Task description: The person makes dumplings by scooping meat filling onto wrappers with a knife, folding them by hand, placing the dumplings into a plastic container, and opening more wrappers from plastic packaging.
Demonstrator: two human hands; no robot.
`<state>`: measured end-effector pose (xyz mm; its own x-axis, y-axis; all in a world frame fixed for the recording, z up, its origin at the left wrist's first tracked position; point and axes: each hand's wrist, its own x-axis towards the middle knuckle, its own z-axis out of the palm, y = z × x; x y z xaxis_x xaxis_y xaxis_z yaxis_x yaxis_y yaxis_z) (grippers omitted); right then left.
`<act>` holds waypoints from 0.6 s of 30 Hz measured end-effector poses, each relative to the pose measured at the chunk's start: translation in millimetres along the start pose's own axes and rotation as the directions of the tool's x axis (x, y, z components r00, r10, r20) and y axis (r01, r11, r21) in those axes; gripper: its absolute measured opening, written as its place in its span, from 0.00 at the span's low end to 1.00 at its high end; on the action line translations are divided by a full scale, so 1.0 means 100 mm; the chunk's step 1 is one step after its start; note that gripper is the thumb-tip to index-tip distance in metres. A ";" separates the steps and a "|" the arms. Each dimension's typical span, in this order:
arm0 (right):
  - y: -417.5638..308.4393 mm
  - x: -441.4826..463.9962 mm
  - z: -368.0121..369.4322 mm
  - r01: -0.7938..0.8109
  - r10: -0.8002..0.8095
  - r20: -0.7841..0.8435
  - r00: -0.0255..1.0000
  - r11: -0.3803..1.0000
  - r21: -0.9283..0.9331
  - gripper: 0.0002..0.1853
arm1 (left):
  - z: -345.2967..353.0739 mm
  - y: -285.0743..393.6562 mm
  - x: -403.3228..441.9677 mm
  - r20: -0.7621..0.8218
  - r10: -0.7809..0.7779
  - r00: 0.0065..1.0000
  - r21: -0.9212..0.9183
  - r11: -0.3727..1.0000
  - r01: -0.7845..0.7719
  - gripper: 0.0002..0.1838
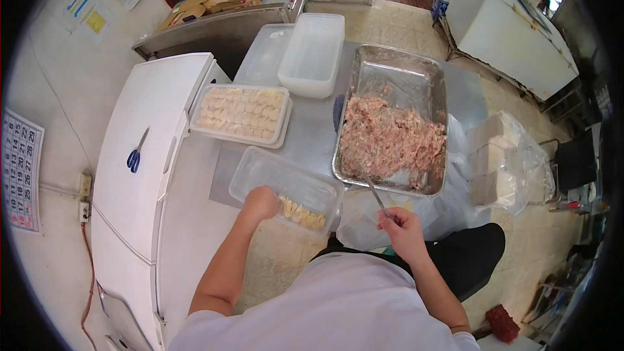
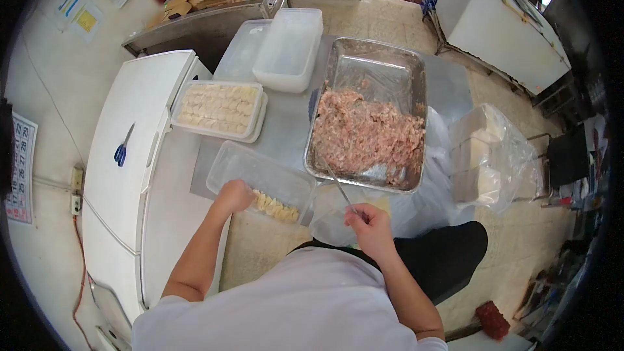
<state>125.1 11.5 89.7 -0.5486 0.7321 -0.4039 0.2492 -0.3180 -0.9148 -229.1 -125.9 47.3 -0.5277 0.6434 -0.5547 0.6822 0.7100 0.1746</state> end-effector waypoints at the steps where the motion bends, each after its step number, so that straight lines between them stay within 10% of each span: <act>1: 0.00 0.00 -0.01 0.004 -0.004 -0.005 1.000 1.000 -0.006 0.07 | 0.02 -0.02 0.02 -0.014 0.020 1.000 0.011 1.000 -0.020 0.15; 18: -0.19 -0.03 -0.19 -0.005 -0.001 -0.111 0.994 0.998 -0.055 0.08 | -0.18 0.00 0.04 -0.018 0.128 0.992 0.039 0.991 -0.127 0.16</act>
<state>136.7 26.9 108.2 -0.4567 0.7949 -0.3995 0.2951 -0.2883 -0.9109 -240.4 -118.9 59.8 -0.4450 0.7341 -0.5128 0.7632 0.6105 0.2116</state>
